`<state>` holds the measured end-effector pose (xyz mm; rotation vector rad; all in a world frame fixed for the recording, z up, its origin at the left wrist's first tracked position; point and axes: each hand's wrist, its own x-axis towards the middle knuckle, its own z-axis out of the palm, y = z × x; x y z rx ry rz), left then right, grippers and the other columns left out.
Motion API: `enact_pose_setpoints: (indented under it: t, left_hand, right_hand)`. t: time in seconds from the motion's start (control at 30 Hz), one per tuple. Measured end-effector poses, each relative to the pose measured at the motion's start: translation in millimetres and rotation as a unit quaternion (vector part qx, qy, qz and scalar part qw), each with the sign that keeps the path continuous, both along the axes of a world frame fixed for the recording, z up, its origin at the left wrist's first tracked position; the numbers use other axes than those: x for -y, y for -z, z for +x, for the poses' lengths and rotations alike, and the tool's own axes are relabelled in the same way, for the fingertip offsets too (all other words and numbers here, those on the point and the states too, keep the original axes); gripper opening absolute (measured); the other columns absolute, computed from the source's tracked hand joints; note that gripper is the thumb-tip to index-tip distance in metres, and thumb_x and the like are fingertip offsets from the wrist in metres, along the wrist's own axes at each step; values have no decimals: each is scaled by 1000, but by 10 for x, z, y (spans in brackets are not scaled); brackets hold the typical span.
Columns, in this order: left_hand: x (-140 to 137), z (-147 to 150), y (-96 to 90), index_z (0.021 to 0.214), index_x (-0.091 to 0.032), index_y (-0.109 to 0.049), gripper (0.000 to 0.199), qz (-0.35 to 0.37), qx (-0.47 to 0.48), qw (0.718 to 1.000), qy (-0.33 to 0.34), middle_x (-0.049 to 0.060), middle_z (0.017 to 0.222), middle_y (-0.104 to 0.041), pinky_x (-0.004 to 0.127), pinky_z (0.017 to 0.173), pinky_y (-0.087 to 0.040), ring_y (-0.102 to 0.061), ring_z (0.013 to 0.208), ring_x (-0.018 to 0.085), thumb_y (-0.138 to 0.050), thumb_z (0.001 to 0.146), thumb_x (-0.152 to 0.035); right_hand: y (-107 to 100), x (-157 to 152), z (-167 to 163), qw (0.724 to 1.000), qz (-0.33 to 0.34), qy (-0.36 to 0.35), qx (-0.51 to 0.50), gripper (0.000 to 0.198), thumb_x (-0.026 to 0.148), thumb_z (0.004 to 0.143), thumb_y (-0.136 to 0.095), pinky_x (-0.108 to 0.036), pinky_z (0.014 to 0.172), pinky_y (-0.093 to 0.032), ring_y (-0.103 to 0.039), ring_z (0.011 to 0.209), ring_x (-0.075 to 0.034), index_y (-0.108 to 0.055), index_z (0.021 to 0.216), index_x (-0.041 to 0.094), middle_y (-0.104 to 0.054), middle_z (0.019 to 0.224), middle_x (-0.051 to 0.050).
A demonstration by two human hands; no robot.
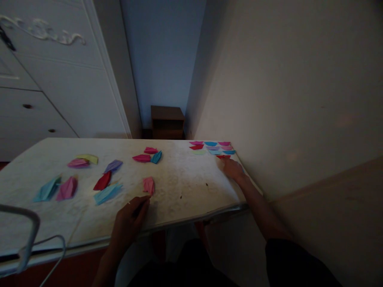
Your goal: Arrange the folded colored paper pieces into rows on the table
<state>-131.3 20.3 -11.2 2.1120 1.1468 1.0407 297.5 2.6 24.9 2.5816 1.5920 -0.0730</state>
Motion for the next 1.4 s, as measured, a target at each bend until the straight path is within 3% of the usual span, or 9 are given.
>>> enact_pose_setpoints:
  t: [0.17, 0.3, 0.47, 0.6, 0.7, 0.87, 1.0, 1.13, 1.4]
  left_hand:
    - [6, -1, 60, 94, -17, -71, 30, 4, 3, 1000, 4, 8, 90, -75, 26, 70, -54, -70, 79, 20, -53, 89, -41]
    - [27, 17, 43, 94, -18, -72, 26, -8, 17, 1000, -1, 6, 86, -74, 27, 70, -53, -69, 76, 19, -54, 88, -36]
    - [85, -46, -34, 93, -19, -73, 23, -74, 88, 993, -4, 5, 82, -73, 26, 68, -53, -68, 73, 17, -56, 87, -33]
    - [79, -282, -34, 94, -18, -73, 25, -119, 159, 979, -32, 3, 75, -70, 22, 56, -50, -64, 62, 14, -56, 88, -35]
    - [-60, -567, -81, 93, -17, -73, 25, -78, 151, 981, -92, 2, 75, -69, 22, 57, -49, -61, 62, 12, -57, 87, -36]
    - [-756, -1070, -370, 104, -16, -70, 29, 28, -24, 987, -158, 5, 90, -71, 23, 64, -49, -60, 64, 12, -51, 89, -34]
    - [-1462, -1312, -617, 119, -15, -65, 36, 3, -297, 937, -186, 12, 123, -65, 30, 89, -48, -64, 99, 20, -50, 90, -29]
    - [-1907, -1337, -678, 122, -21, -65, 44, -25, -365, 920, -141, 9, 130, -63, 33, 96, -45, -58, 116, 27, -63, 81, -36]
    - [-2215, -1274, -540, 116, -22, -70, 55, -71, -448, 887, -91, 12, 121, -69, 33, 87, -48, -64, 107, 30, -70, 71, -53]
  right_hand:
    - [-47, 56, -162, 998, 64, 13, 8, 58, 4, 82, -41, -35, 95, -47, -60, 117, -25, -53, 136, 23, -48, 147, -8]
    - [-21, 144, -518, 985, 159, -35, -56, 46, 4, 79, -41, -30, 92, -47, -65, 106, -21, -68, 113, 20, -67, 124, -6]
    - [190, 303, -1132, 922, 207, -180, -272, 25, 15, 75, -42, -28, 76, -48, -66, 78, -18, -67, 74, 20, -72, 81, -3]
    - [322, 412, -1439, 890, 242, -167, -349, 24, 21, 74, -41, -28, 69, -47, -63, 71, -18, -64, 69, 21, -69, 72, -3]
    - [338, 440, -1504, 884, 248, -141, -370, 24, 27, 75, -43, -28, 70, -48, -64, 74, -19, -66, 71, 21, -70, 75, -3]
    - [332, 430, -1479, 884, 248, -129, -375, 26, 32, 74, -44, -30, 71, -51, -66, 75, -21, -68, 72, 23, -72, 77, -4]
    - [367, 425, -1455, 886, 252, -124, -368, 26, 35, 73, -46, -31, 70, -53, -68, 76, -22, -69, 72, 24, -73, 79, -4]
    - [375, 436, -1450, 888, 251, -125, -363, 26, 37, 74, -47, -33, 73, -53, -68, 79, -23, -70, 73, 24, -74, 82, -4]
    - [351, 449, -1461, 890, 252, -120, -361, 26, 37, 74, -48, -32, 74, -53, -68, 79, -23, -70, 73, 25, -74, 81, -3]
